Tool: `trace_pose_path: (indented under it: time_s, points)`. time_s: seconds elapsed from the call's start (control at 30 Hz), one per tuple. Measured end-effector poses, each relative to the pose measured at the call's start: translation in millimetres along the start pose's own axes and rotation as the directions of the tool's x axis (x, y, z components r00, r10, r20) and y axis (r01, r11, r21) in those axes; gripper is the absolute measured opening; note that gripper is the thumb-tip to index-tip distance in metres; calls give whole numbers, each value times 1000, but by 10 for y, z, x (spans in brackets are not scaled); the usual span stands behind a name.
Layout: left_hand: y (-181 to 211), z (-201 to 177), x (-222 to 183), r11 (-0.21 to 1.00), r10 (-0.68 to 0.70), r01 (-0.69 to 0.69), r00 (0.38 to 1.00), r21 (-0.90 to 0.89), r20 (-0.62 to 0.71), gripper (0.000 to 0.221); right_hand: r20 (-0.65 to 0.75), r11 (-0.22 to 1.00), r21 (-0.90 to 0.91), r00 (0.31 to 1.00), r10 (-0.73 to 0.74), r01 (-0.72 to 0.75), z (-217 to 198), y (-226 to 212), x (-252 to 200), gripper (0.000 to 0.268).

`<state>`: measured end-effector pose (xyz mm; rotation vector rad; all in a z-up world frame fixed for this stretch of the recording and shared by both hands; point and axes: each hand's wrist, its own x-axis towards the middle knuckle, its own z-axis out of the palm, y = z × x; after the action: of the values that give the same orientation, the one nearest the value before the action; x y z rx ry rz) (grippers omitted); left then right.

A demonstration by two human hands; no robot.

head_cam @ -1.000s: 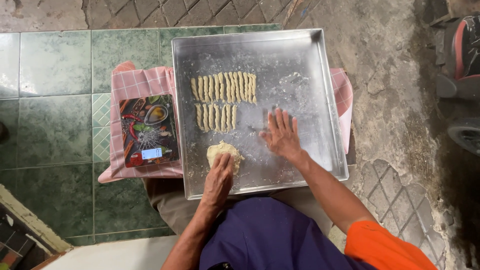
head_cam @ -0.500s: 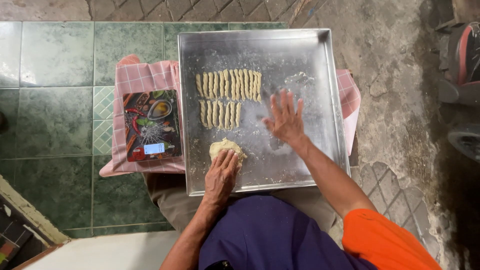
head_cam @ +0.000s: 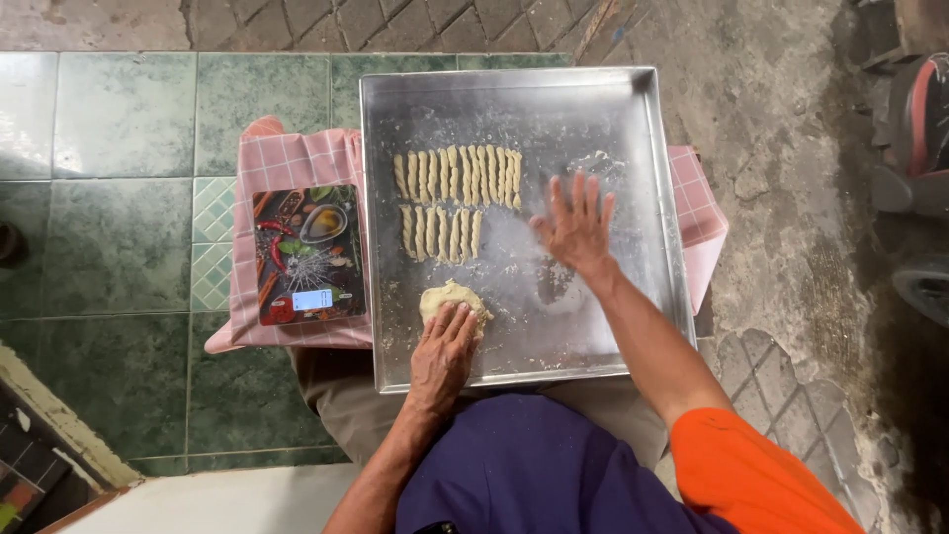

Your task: Rolling small pieces of dough into thin strips and arranging them in rows on a metal baking tray.

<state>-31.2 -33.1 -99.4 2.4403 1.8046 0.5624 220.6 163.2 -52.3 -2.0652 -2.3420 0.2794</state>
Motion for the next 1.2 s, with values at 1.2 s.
trace_pose_path:
  time_s: [1.2]
  points:
    - [16,-136,47,997,0,9,993,-77,116,46,179,943,-103,938,-297,318,234,-244,-837,101]
